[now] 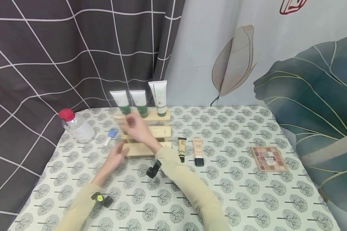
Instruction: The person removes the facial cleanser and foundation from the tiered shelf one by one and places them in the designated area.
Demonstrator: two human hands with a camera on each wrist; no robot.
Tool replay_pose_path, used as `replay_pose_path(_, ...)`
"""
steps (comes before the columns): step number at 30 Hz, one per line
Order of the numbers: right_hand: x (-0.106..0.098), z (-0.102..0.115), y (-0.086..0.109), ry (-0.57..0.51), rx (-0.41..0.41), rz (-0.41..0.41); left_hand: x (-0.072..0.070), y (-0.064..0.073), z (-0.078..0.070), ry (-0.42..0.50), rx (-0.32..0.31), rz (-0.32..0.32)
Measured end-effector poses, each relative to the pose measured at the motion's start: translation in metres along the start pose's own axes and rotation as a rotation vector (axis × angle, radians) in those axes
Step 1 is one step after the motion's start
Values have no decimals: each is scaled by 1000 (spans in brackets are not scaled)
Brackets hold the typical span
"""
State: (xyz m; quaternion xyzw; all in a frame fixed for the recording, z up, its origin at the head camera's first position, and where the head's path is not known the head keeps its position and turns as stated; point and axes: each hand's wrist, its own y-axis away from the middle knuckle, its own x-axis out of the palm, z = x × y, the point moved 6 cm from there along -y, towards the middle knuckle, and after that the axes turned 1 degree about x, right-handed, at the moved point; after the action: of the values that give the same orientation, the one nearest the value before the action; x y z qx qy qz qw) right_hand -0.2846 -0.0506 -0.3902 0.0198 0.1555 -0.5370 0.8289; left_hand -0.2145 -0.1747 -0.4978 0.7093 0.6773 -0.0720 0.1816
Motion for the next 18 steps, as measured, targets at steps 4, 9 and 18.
replay_pose_path(4,-2,-1,3,-4,-25,2,0,0,1,-7,-1,-1)
replay_pose_path(9,-14,1,11,-14,-30,-18,1,-1,2,13,-13,20)
replay_pose_path(18,-44,0,25,-9,-51,-65,2,-2,3,23,-21,25)
